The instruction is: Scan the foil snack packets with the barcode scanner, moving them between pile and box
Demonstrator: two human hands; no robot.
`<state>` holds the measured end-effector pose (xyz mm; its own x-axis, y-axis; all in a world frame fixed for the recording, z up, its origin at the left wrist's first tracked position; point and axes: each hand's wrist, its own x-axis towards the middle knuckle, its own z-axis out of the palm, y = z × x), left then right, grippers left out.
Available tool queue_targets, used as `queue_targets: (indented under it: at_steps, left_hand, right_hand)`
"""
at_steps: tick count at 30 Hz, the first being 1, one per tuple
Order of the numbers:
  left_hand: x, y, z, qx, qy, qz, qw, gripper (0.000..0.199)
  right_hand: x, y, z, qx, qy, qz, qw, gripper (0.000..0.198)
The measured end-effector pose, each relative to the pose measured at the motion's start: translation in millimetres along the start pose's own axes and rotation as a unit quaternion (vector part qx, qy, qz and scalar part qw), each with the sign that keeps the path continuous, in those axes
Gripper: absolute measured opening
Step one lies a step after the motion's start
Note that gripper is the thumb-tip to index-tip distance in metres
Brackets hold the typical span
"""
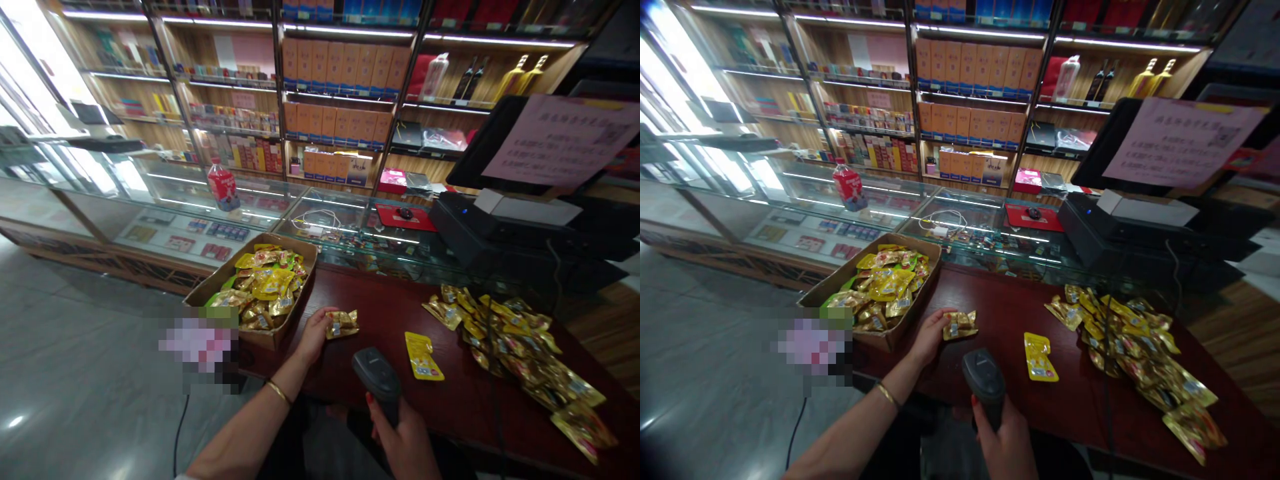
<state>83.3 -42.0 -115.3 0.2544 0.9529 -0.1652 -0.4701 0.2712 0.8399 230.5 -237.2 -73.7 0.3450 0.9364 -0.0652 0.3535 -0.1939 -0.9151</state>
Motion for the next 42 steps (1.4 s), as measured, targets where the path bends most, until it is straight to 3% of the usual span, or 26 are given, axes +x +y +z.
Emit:
queue_targets:
  at_steps: [3, 6, 9, 11, 15, 17, 19, 22, 24, 26, 28, 30, 32, 34, 36, 38, 42]
  left_hand:
    - [-10, 4, 10, 0.047, -0.015, 0.027, 0.998, 0.043]
    - [-29, 24, 24, 0.173, -0.012, 0.140, 0.975, 0.034]
    - [-48, 73, 29, 0.306, 0.047, 0.292, 0.905, 0.028]
    - [-50, 114, 23, 0.353, 0.130, 0.366, 0.851, 0.028]
    - [-10, 179, -4, 0.389, 0.295, 0.417, 0.767, 0.028]
    - [22, 191, -14, 0.391, 0.324, 0.381, 0.773, 0.030]
    - [52, 193, -17, 0.384, 0.312, 0.314, 0.810, 0.035]
    - [77, 181, -3, 0.377, 0.285, 0.259, 0.842, 0.041]
    - [79, 164, 18, 0.393, 0.276, 0.299, 0.825, 0.045]
    - [74, 136, 46, 0.416, 0.216, 0.360, 0.807, 0.045]
    - [67, 96, 79, 0.435, 0.073, 0.380, 0.813, 0.040]
    - [63, 50, 112, 0.438, -0.128, 0.322, 0.830, 0.033]
    - [64, 7, 139, 0.437, -0.296, 0.234, 0.816, 0.030]
    - [69, -24, 158, 0.451, -0.388, 0.165, 0.787, 0.041]
    - [74, -43, 169, 0.487, -0.420, 0.119, 0.756, 0.062]
    - [76, -54, 174, 0.524, -0.413, 0.091, 0.739, 0.072]
    - [70, -64, 171, 0.529, -0.336, 0.077, 0.775, 0.052]
  right_hand:
    - [11, 13, -1, 0.027, -0.015, 0.006, 0.999, 0.045]
    - [33, 28, -1, 0.097, -0.035, 0.029, 0.994, 0.049]
    - [53, 37, -2, 0.143, -0.045, 0.030, 0.988, 0.058]
    - [60, 39, -3, 0.168, -0.056, 0.020, 0.984, 0.058]
    - [60, 40, -4, 0.197, -0.066, 0.010, 0.978, 0.053]
    - [58, 41, -4, 0.207, -0.068, 0.006, 0.976, 0.051]
    - [59, 43, -4, 0.221, -0.070, 0.000, 0.973, 0.050]
    - [61, 45, -3, 0.249, -0.072, -0.005, 0.966, 0.051]
    - [62, 45, -3, 0.266, -0.070, -0.006, 0.961, 0.050]
    - [62, 44, -3, 0.283, -0.066, -0.003, 0.957, 0.050]
    - [61, 44, -3, 0.302, -0.060, 0.000, 0.951, 0.050]
    - [59, 46, -5, 0.323, -0.045, 0.004, 0.945, 0.050]
    - [55, 48, -7, 0.344, -0.019, 0.009, 0.939, 0.052]
    - [51, 50, -8, 0.365, 0.010, 0.015, 0.931, 0.055]
    - [47, 52, -9, 0.381, 0.029, 0.020, 0.924, 0.056]
    - [46, 52, -9, 0.393, 0.034, 0.022, 0.919, 0.054]
    - [45, 51, -9, 0.403, 0.031, 0.025, 0.914, 0.053]
